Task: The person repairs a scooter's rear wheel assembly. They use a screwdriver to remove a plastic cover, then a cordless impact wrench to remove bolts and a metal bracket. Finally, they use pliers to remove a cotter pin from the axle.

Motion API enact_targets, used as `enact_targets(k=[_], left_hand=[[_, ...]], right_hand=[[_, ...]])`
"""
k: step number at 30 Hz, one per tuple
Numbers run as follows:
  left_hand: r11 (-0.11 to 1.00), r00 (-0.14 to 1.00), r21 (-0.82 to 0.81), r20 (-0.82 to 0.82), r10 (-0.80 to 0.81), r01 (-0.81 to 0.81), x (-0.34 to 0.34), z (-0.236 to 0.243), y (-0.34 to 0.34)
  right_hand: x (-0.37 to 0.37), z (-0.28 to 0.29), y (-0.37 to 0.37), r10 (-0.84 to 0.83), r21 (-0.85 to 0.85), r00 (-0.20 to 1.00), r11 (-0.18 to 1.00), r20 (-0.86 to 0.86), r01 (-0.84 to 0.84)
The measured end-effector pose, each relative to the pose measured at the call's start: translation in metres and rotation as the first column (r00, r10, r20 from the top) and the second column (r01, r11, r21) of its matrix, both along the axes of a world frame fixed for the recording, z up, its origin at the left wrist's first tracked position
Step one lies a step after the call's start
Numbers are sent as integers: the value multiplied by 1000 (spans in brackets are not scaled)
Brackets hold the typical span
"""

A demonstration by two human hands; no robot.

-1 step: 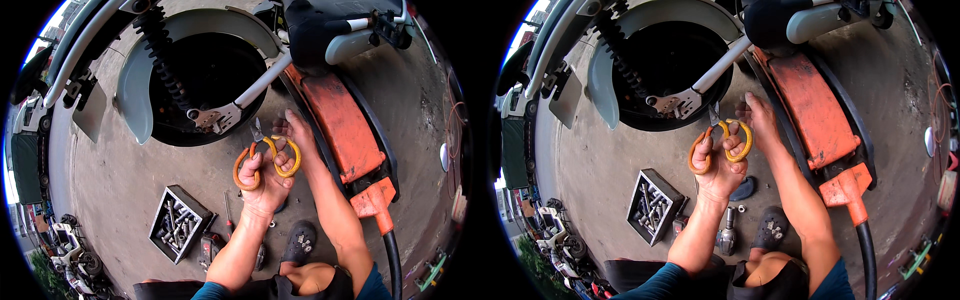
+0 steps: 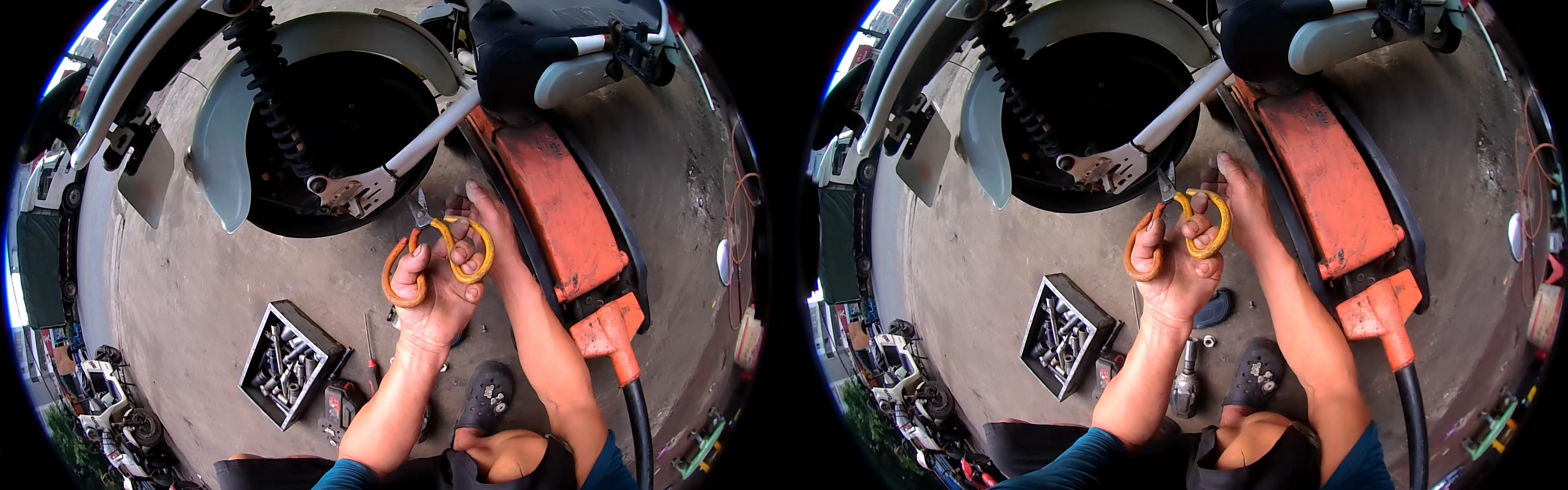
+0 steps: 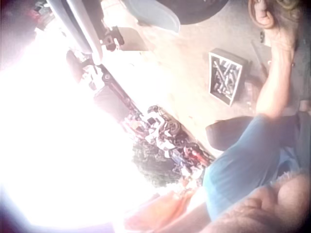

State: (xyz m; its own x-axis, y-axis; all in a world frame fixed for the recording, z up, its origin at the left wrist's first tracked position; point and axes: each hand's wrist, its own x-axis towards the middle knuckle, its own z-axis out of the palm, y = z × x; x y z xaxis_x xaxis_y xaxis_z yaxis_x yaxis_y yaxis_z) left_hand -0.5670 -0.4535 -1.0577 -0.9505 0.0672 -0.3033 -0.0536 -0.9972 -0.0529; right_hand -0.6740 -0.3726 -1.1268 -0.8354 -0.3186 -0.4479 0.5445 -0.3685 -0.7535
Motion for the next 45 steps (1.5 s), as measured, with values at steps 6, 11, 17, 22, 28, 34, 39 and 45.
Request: enact_targets(k=[6, 11, 17, 22, 28, 34, 39, 45], left_hand=[[979, 982, 174, -139, 129, -105, -22, 5, 3], [958, 957, 237, -199, 212, -163, -25, 2, 3], [955, 966, 221, -119, 229, -200, -33, 7, -4], [955, 985, -271, 151, -85, 124, 3, 16, -13], [-667, 847, -570, 498, 185, 481, 39, 31, -69], [-928, 908, -239, 376, 184, 286, 28, 46, -114], [-954, 845, -131, 507, 169, 270, 29, 35, -127], [-721, 633, -469, 772, -56, 509, 8, 50, -142]], right_hand=[[2, 30, 0, -103, 139, 984, 983, -145, 123], [-15, 47, 3, -153, 190, 913, 953, -379, 238], [-7, 51, 3, -93, 229, 941, 958, -324, 173], [-6, 34, 0, 133, 324, 963, 945, -234, -51], [-3, 26, -47, 217, 54, 963, 976, -160, -210], [-7, 2, -66, 199, -83, 952, 971, -233, -223], [-1, -5, -70, 141, -175, 973, 969, -181, -173], [-1, -15, -71, 110, -194, 978, 970, -175, -144]])
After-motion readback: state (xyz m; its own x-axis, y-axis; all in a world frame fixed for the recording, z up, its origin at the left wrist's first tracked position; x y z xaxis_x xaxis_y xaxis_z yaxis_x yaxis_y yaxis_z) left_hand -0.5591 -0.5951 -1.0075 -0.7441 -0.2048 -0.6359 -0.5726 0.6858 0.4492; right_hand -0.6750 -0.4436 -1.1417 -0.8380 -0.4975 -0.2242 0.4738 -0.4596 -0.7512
